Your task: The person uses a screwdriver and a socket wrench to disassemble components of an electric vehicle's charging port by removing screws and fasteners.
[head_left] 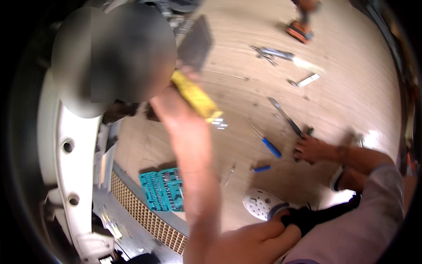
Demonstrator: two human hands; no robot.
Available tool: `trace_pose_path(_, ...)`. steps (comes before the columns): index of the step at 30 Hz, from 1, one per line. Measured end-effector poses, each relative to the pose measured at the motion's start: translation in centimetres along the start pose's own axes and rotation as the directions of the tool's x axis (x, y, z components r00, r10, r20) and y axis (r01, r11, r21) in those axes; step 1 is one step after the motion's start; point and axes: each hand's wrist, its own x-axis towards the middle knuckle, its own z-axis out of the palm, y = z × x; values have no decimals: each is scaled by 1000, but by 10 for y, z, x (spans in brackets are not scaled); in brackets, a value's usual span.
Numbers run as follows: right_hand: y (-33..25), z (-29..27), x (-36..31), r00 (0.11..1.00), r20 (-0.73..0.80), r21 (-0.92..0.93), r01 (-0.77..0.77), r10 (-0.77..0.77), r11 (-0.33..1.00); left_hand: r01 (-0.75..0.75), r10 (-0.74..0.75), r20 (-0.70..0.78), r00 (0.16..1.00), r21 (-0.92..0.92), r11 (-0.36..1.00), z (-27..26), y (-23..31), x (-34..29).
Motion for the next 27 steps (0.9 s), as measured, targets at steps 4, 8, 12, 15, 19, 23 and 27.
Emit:
trace_pose_path(4,-13,34,-19,996,-18,34,-92,92,995,67,-67,0,998,-114,991,19,-31,-1)
trace_pose_path(8,-9,-4,0,960,-23,482,-234,279,845,7,-10,-70,998,-51,999,21,-18,-8)
trace_pose_path(12,16,-96,36,834,-325,774,-35,445,632,-9,7,-45,999,-45,999,17,-17,-3)
trace_pose_path(15,13,-193,54,817,-321,887,82,480,454,-16,12,-56,998,-63,998,20,-17,-3)
trace_pose_path(19,-1,-240,65,625,-621,759,328,473,562,-38,35,-129,991,-22,999,27,-24,-1)
trace_pose_path(23,-4,-243,75,521,-734,652,360,436,668,-34,30,-118,993,-30,999,27,-22,-1)
trace_pose_path(27,-9,-226,71,596,-639,717,230,487,659,-41,41,-174,984,4,999,30,-16,-4)
